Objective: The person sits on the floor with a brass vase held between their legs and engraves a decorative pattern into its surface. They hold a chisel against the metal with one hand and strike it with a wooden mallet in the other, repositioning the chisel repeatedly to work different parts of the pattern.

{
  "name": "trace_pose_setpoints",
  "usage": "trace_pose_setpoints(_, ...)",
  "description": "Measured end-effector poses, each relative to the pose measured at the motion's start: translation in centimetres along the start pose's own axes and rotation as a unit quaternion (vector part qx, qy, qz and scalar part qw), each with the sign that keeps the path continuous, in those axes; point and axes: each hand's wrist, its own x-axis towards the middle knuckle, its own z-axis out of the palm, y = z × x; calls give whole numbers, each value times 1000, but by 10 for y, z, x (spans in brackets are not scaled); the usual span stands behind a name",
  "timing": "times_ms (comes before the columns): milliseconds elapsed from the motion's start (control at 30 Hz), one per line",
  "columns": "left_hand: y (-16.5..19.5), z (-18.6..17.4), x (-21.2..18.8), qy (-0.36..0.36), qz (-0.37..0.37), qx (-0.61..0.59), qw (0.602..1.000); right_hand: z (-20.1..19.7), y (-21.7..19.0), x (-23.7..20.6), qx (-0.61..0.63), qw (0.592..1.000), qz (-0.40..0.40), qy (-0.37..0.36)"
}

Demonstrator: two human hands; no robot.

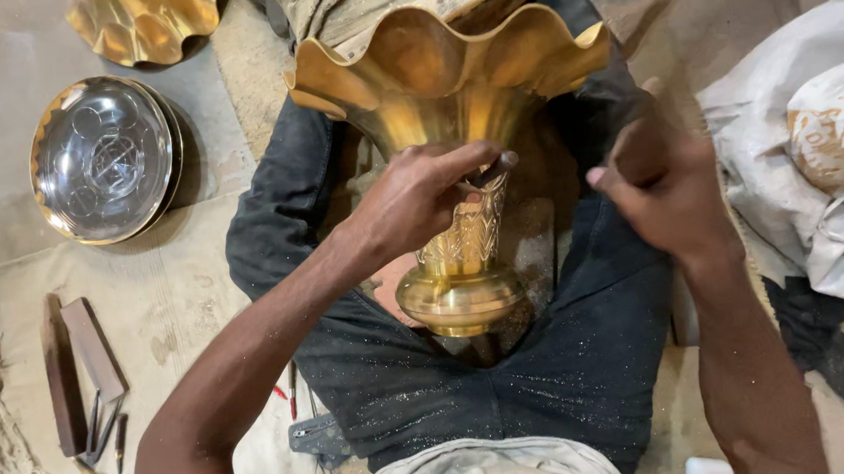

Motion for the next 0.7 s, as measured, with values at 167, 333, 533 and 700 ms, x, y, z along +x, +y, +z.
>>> trace_pose_setpoints(167, 1, 1, 2, -5, -16, -14, 1000, 4, -14, 7, 41, 996, 34, 77)
trace_pose_setpoints(333, 3, 1, -1, 9, -32, -12, 999, 1, -16, 9, -196, 980, -31, -18)
trace_pose_setpoints(533, 2, 4, -3, 1, -80, -12, 997, 1, -10, 6, -31, 999, 33, -1)
trace_pose_setpoints(700, 0, 5, -8, 27, -59, -40, 997, -7, -8, 9, -8, 999, 26, 18)
